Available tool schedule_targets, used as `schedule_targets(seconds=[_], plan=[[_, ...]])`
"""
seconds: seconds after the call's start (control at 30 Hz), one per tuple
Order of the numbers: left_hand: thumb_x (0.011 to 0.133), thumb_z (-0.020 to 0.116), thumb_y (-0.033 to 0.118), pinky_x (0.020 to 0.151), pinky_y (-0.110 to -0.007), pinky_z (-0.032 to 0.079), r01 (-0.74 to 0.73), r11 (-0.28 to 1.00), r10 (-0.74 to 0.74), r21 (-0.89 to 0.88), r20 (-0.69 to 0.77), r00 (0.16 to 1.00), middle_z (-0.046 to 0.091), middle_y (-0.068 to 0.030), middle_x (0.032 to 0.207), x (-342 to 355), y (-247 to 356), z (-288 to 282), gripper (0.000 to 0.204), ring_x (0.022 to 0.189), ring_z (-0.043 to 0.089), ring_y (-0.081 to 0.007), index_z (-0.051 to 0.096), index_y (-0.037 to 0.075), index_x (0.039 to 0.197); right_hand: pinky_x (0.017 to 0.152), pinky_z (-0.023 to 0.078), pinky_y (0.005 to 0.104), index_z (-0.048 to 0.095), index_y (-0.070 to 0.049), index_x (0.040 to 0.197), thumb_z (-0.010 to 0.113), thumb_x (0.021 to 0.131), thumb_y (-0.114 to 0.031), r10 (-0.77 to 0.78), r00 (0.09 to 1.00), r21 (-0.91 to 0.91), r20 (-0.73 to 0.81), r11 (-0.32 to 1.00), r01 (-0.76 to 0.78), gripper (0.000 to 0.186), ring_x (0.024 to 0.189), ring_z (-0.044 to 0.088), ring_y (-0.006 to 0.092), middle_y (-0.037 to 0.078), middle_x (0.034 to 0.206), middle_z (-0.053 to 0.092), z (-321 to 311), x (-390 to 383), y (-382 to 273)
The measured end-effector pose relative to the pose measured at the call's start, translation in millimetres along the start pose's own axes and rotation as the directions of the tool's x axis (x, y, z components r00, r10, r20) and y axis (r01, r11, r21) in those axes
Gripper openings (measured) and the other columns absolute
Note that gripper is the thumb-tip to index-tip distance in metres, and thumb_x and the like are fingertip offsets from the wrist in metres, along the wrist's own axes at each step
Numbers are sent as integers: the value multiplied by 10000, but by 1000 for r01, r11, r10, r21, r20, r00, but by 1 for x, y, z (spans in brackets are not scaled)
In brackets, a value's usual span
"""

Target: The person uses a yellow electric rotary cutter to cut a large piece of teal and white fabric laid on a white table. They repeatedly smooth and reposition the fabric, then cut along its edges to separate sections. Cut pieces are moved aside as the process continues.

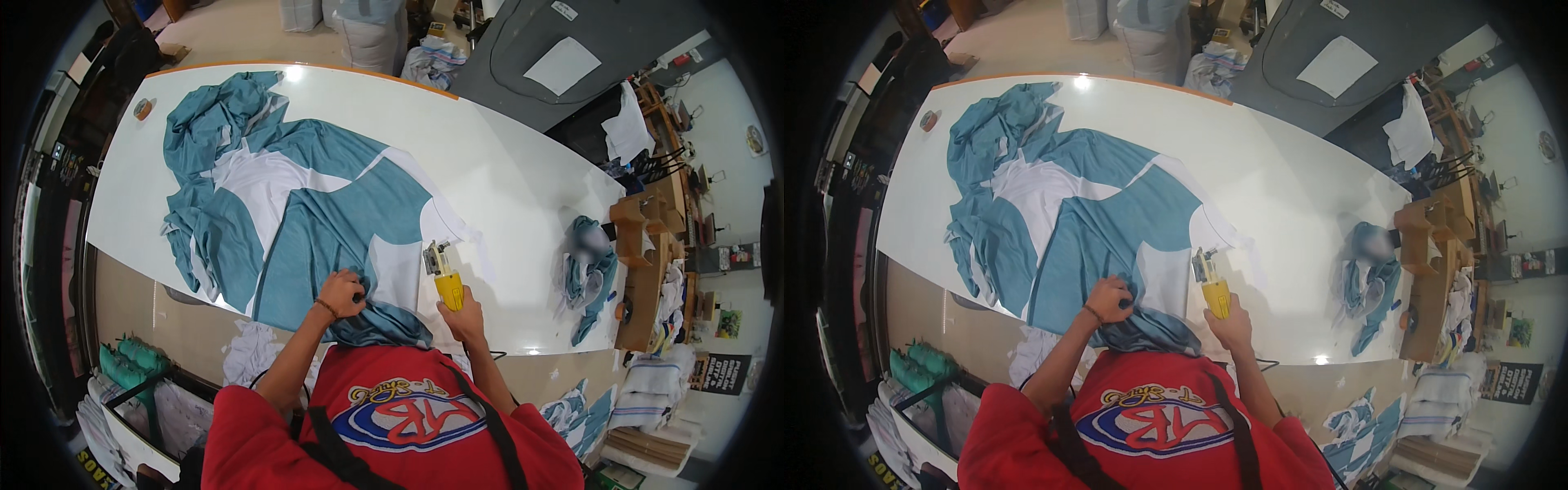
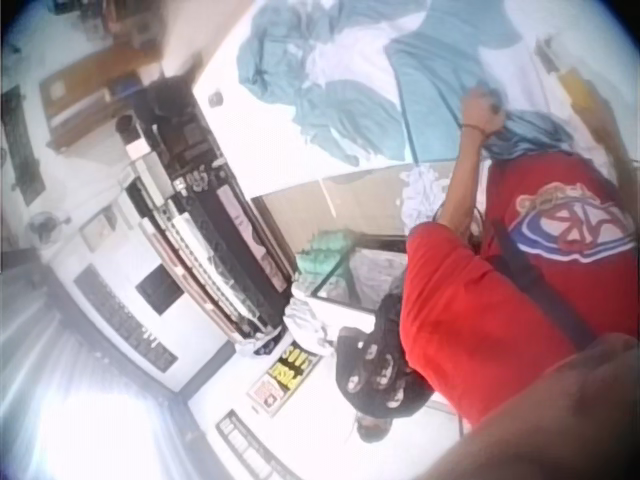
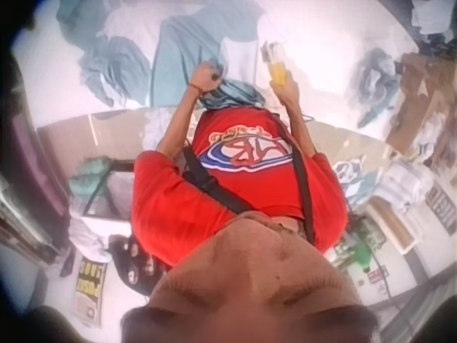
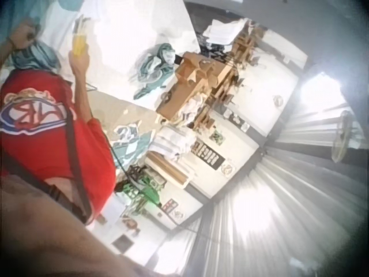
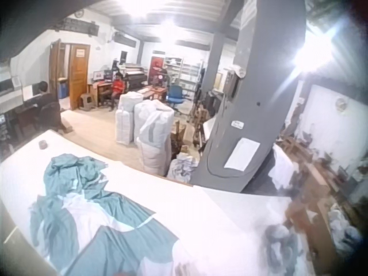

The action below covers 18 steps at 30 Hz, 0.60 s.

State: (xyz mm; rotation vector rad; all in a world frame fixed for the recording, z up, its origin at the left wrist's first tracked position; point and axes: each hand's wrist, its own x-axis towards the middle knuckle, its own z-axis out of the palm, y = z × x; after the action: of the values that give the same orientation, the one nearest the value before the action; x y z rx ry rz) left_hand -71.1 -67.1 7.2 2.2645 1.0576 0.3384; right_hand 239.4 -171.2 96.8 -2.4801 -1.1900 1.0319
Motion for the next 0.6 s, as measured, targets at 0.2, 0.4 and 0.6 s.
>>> schedule_targets(seconds=[0.2,0.4,0.6], plan=[[700,789,282,851,-460,537,-44,998,50,-47,136,989,683,-87,854,11,-22,-1,174,951,659,-320,771,118,757,843,555,522,582,-56,1216,739,822,-458,45,997,21,-58,999,-44,585,970,704,462,252,1018,731,5,14,-23],[720,799,303,848,-456,544,-40,997,51,-65,188,981,696,-94,858,19,-26,-7,195,949,669,-324,772,114,763,831,559,479,618,-27,1162,752,825,-409,32,996,2,-80,1000,-31,527,956,721,423,238,1005,740,4,28,-36],[728,799,302,861,-454,541,-14,997,30,-77,209,978,702,-91,879,19,-24,-12,191,969,665,-313,769,116,762,827,552,528,599,-39,1171,730,819,-438,-13,997,-2,-72,1000,13,549,964,702,466,264,1012,728,3,38,-41]])
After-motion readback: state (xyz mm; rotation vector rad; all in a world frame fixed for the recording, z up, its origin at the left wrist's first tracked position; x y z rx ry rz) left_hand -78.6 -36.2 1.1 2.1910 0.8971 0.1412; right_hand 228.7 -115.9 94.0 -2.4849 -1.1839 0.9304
